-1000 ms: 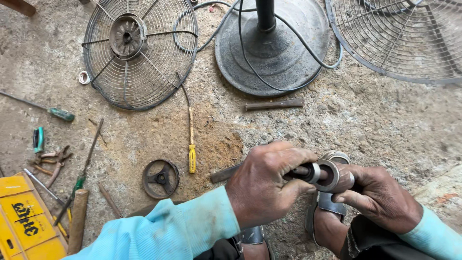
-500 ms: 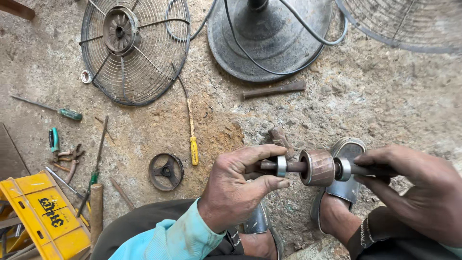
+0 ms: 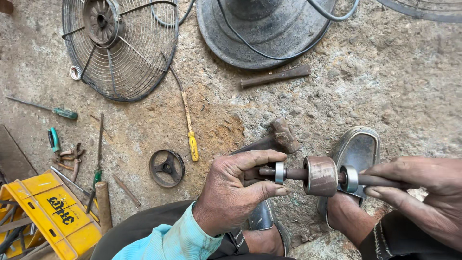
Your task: The person is repairing a fan motor by removing and installing bearings onto the motor shaft. They use a hammer to tap the bearings into place and repeatedly check the fit by rotating the shaft.
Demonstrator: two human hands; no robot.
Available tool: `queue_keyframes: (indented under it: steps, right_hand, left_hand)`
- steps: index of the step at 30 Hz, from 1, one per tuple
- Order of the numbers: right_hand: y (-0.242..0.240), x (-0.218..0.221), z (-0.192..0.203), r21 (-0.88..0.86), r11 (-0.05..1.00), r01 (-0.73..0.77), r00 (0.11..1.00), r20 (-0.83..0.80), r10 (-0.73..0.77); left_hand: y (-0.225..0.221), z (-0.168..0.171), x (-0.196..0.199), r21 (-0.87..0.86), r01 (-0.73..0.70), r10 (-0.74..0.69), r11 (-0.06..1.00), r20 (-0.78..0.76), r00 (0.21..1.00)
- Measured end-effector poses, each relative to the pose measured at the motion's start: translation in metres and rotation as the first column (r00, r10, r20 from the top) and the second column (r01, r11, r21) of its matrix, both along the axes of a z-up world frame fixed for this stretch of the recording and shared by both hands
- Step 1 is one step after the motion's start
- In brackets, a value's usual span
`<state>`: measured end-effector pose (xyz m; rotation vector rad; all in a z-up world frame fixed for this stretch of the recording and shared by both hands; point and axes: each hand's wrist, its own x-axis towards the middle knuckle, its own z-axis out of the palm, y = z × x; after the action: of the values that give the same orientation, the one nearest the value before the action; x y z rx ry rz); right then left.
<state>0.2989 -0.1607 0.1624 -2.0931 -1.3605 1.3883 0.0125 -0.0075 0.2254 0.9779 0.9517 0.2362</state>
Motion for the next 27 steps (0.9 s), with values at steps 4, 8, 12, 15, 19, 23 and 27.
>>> queue_keyframes:
  steps: [4, 8, 12, 15, 19, 23, 27]
  right_hand:
    - [-0.017, 0.004, -0.02, 0.471, 0.881, 0.048, 0.996, -0.091, -0.005]
    - [-0.034, 0.029, -0.043, 0.515, 0.857, 0.02, 0.996, -0.086, 0.029]
    - [-0.032, 0.046, -0.053, 0.294, 0.816, 0.497, 0.765, -0.593, -0.252]
    - [0.002, 0.053, -0.042, 0.295, 0.724, 0.624, 0.668, -0.682, -0.298]
    - [0.039, 0.065, -0.018, 0.395, 0.829, 0.397, 0.917, -0.196, -0.347]
    - [0.058, 0.074, -0.019, 0.441, 0.875, 0.2, 0.963, 0.075, -0.258]
    - [0.064, 0.076, -0.042, 0.483, 0.867, 0.124, 0.971, 0.119, -0.205]
  left_hand:
    - [-0.001, -0.003, 0.004, -0.001, 0.01, -0.01, 1.0, -0.008, 1.0]
    - [0.002, -0.013, 0.013, 0.038, 0.063, -0.061, 0.997, -0.053, 0.997]
    - [0.001, -0.039, 0.046, 0.152, 0.257, -0.24, 0.954, -0.126, 0.963]
    - [-0.004, -0.071, 0.09, 0.218, 0.28, -0.256, 0.935, -0.132, 0.958]
    - [0.006, -0.139, 0.124, 0.539, 0.237, -0.254, 0.808, -0.045, 0.966]
    - [0.063, -0.207, 0.106, 0.712, 0.647, 0.085, 0.272, -0.688, 0.721]
    - [0.099, -0.244, 0.076, 0.722, 0.691, 0.388, 0.007, -0.639, 0.664]
